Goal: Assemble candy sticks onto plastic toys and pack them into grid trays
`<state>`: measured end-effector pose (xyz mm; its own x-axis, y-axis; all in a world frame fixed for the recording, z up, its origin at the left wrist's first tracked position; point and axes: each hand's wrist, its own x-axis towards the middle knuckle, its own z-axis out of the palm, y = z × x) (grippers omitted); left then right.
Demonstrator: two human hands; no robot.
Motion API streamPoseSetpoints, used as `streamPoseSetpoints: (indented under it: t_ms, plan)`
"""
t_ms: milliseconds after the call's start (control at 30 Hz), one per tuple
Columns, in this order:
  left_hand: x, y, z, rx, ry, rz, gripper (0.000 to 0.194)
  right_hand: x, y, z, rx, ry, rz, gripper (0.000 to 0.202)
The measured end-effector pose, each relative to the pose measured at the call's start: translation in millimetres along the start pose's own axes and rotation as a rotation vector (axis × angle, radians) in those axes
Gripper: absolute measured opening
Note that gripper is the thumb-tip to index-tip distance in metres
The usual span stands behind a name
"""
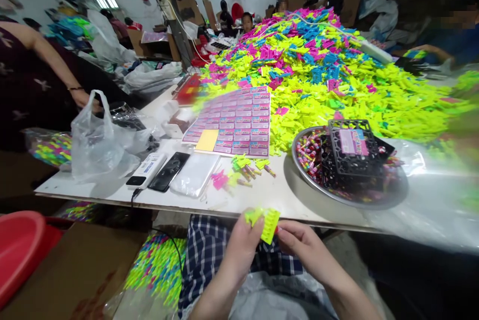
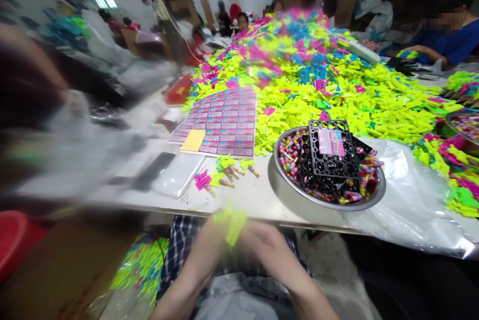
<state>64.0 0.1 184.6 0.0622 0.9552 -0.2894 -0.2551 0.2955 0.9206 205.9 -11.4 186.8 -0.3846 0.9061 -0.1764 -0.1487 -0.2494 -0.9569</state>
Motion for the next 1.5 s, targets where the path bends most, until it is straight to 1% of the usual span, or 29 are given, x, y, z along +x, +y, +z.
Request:
streamPoseSetpoints:
  t_ms: [100,233,367,533,600,733,833,900,1000,1133,1267,1367,1433,1500]
  plan:
    - [3,1,-3.8,0.100,-0.059,0.053,0.026,-4,0,-1,-0.063,0.022,-0.019,0.034]
    - [6,-1,-1.7,0.056,-0.110,0.018,0.027,-8,-1,-4,-0.177,0.050,-0.072,0.039]
    - [10,-2,1.7,0.092,-0.092,0.075,0.024,-12,-6,-8,-0.284,0.075,-0.113,0.039]
    - [5,8,2.7,0.192,-0.064,0.107,0.023,-11,-7,-8,-0.305,0.067,-0.142,0.038]
    - [-1,13,5.5,0.162,-0.036,0.076,0.024,-9,-7,-6,-0.282,0.054,-0.151,0.039]
    - [-13,24,13.7,0.022,0.049,-0.051,0.030,-1,-13,2,-0.274,0.013,-0.157,0.039]
    - [-16,31,14.9,-0.055,0.083,-0.082,0.035,4,-18,9,-0.305,0.017,-0.179,0.036]
    - [-18,33,11.5,-0.082,0.072,-0.076,0.040,7,-18,14,-0.325,0.026,-0.197,0.034]
    - [-21,32,3.3,-0.060,0.021,-0.083,0.047,9,-16,21,-0.342,0.039,-0.222,0.033]
    - [-28,30,-4.2,-0.048,0.006,-0.118,0.047,10,-12,27,-0.410,0.020,-0.247,0.029]
    - [-30,36,-3.3,-0.166,-0.015,-0.162,0.048,10,-5,25,-0.530,0.005,-0.333,0.024]
    - [-30,42,0.0,-0.171,-0.022,-0.220,0.046,8,0,22,-0.577,0.041,-0.403,0.022]
    - [-29,42,1.4,-0.144,-0.018,-0.214,0.043,6,1,21,-0.596,0.076,-0.427,0.022]
    - [-27,40,1.4,-0.133,-0.041,-0.179,0.042,5,2,19,-0.608,0.094,-0.451,0.020]
